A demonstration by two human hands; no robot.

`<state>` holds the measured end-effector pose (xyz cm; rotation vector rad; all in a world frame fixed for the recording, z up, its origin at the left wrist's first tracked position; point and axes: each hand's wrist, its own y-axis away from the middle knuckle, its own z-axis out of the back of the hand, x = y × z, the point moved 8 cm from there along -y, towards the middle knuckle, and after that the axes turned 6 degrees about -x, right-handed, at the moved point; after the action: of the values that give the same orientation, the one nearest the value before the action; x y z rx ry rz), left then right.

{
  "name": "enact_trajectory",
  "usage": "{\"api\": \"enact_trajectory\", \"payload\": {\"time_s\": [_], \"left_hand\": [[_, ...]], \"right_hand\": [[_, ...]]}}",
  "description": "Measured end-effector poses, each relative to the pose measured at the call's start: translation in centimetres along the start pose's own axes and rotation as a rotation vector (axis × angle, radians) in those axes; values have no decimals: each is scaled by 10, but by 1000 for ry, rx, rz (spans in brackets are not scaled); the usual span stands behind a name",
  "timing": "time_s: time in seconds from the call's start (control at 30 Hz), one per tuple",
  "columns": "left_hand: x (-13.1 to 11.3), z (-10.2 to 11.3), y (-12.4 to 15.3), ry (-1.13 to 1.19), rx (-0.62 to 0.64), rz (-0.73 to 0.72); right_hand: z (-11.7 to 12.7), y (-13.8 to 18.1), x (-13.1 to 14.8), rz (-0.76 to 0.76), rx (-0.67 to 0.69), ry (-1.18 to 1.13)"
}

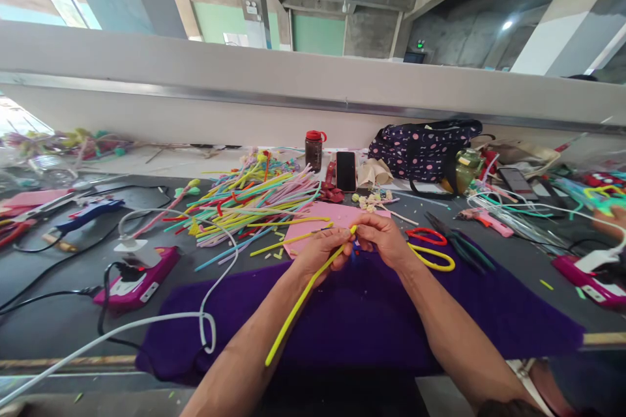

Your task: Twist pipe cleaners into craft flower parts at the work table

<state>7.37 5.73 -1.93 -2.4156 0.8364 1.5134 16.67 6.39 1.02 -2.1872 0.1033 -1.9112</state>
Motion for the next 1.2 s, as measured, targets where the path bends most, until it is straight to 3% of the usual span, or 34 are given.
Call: {"api": "enact_trajectory", "payload": {"time_s": [0.27,0.5,0.77,1.2], "left_hand": [[3,-1,2,-92,-24,32],[-1,6,1,-143,-120,-32],[-2,6,2,-149,-136,-36],[-3,9,0,-152,-156,-79]], "right_hand": [[8,-4,-15,-115,-58,-15],[7,0,-3,-6,-155,112],[7,-2,-8,-80,-106,24],[2,0,-2,9,-76,55]]}}
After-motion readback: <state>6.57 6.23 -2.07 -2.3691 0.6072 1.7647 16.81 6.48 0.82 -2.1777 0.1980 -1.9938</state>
